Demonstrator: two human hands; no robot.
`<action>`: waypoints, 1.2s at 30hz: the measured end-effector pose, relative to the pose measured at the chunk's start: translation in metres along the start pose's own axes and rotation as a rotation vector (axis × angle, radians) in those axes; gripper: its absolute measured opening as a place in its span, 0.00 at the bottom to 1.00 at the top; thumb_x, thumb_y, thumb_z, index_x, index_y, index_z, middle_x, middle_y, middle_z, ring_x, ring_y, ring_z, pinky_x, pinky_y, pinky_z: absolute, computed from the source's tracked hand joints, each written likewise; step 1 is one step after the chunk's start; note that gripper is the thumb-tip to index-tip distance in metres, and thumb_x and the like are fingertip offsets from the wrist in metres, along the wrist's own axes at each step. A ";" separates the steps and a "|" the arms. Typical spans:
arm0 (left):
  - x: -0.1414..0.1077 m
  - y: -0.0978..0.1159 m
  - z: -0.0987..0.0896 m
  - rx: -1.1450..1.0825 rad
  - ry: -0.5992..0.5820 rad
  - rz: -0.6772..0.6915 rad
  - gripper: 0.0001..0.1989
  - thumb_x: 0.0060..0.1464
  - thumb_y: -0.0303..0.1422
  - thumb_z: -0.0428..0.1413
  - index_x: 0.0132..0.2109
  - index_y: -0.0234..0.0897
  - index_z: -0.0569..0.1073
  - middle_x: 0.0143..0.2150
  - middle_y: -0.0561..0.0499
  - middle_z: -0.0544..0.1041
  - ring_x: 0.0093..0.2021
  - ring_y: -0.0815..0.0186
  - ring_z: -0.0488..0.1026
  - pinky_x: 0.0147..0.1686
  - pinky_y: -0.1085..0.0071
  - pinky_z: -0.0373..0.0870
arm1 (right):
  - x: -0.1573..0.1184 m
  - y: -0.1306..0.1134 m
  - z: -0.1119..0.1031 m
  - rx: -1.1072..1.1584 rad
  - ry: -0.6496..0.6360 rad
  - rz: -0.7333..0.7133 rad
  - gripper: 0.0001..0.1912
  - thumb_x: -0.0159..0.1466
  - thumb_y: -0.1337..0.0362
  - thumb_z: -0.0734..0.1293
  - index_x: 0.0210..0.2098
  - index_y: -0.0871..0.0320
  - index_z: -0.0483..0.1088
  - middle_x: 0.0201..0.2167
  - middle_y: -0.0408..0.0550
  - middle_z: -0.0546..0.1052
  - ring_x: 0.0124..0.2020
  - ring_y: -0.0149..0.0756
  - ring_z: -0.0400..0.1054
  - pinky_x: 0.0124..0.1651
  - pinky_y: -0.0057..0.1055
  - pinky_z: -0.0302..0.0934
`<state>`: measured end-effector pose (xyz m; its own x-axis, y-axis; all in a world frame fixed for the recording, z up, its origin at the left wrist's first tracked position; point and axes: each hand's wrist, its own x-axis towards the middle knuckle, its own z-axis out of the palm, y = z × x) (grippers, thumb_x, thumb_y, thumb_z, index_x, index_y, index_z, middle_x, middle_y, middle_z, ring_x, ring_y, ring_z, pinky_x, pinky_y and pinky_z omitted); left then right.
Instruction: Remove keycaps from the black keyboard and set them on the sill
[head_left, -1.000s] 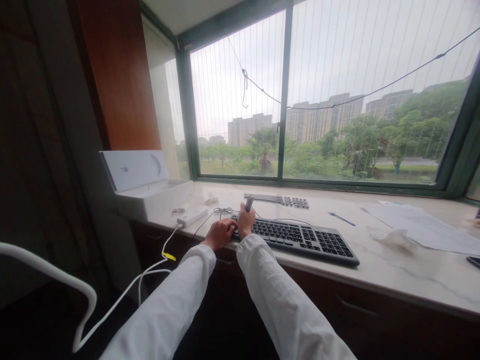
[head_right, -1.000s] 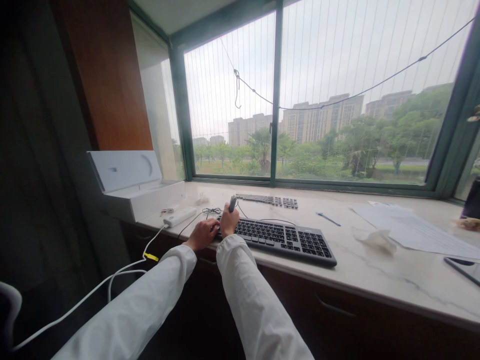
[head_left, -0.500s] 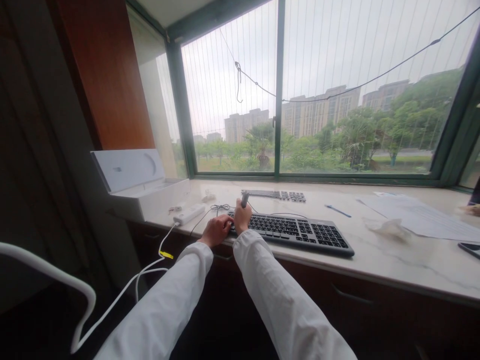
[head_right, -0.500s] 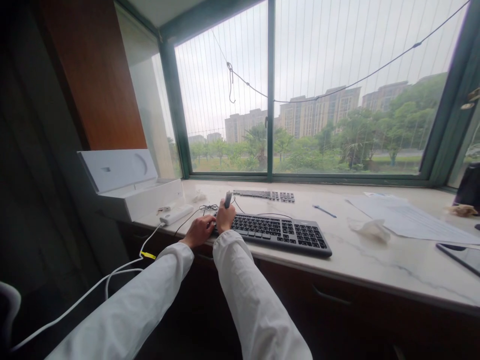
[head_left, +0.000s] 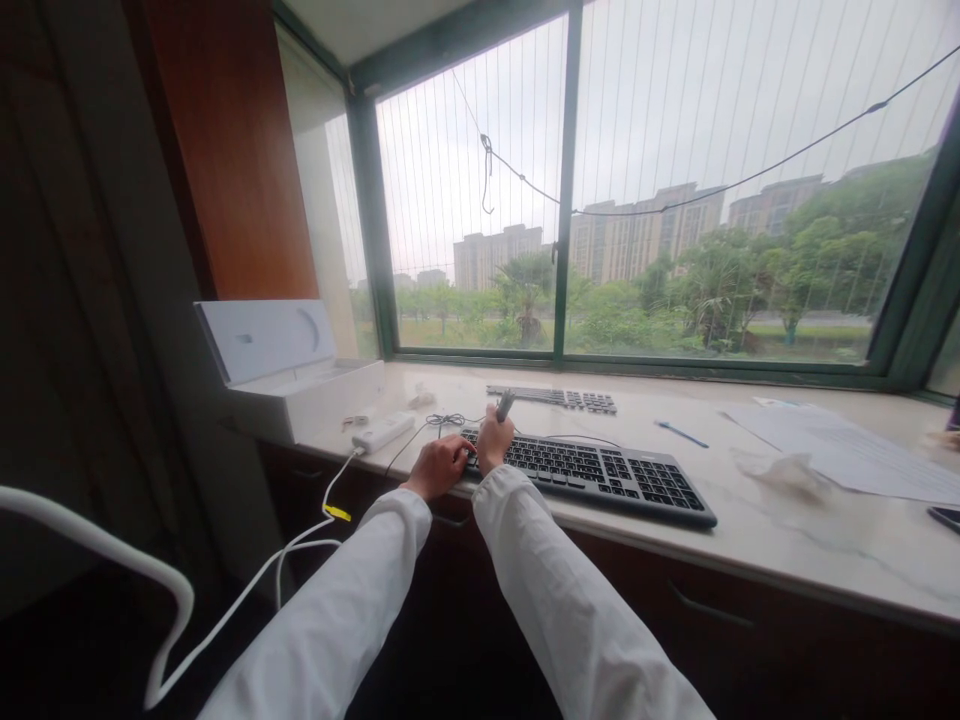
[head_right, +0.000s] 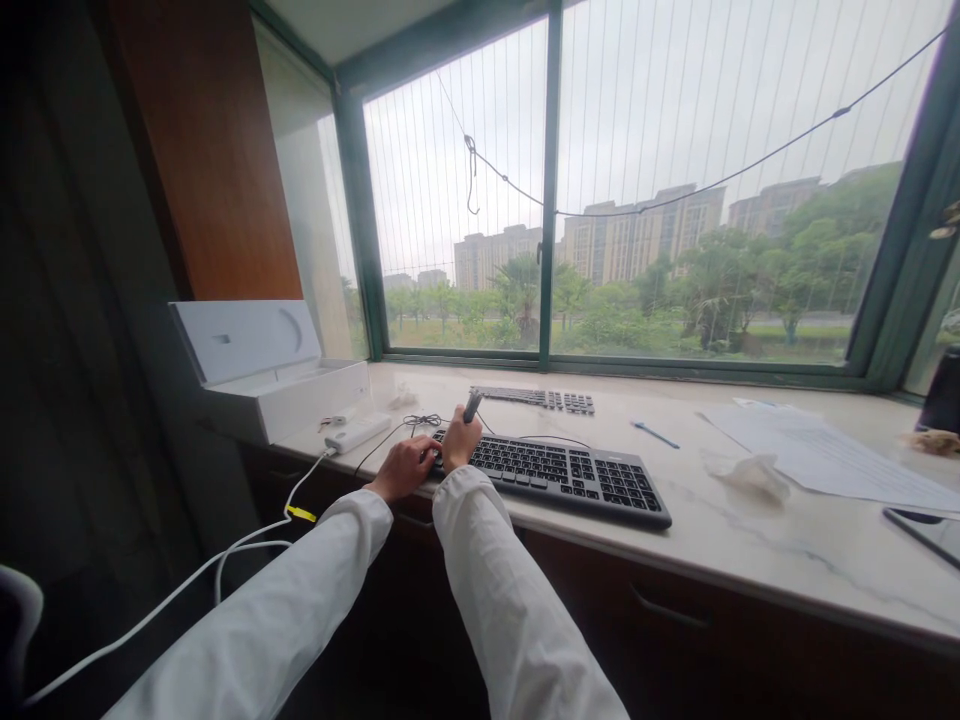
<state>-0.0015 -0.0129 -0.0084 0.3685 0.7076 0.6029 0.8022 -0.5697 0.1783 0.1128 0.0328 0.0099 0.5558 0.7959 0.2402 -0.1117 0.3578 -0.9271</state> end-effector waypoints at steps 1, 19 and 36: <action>0.000 0.000 0.000 0.001 0.000 -0.002 0.14 0.58 0.27 0.48 0.43 0.42 0.77 0.42 0.51 0.79 0.42 0.63 0.75 0.43 0.70 0.69 | 0.000 0.000 0.000 -0.001 0.003 0.003 0.16 0.61 0.55 0.58 0.19 0.53 0.55 0.13 0.39 0.59 0.18 0.30 0.53 0.22 0.28 0.48; 0.000 0.000 -0.001 0.005 -0.015 -0.003 0.14 0.59 0.27 0.48 0.44 0.42 0.77 0.41 0.51 0.79 0.41 0.64 0.75 0.44 0.70 0.69 | 0.003 -0.004 -0.003 -0.045 0.104 0.077 0.15 0.60 0.56 0.59 0.20 0.55 0.60 0.17 0.44 0.67 0.21 0.34 0.59 0.25 0.30 0.51; 0.000 0.003 -0.004 -0.015 -0.035 -0.026 0.13 0.59 0.28 0.48 0.43 0.40 0.77 0.44 0.50 0.79 0.42 0.63 0.75 0.45 0.69 0.69 | 0.011 0.010 0.003 0.019 0.069 0.098 0.13 0.60 0.55 0.59 0.23 0.54 0.58 0.13 0.40 0.60 0.17 0.32 0.55 0.19 0.29 0.51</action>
<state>-0.0005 -0.0161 -0.0048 0.3636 0.7362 0.5707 0.8050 -0.5567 0.2053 0.1159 0.0467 0.0046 0.5968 0.7922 0.1274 -0.1834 0.2893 -0.9395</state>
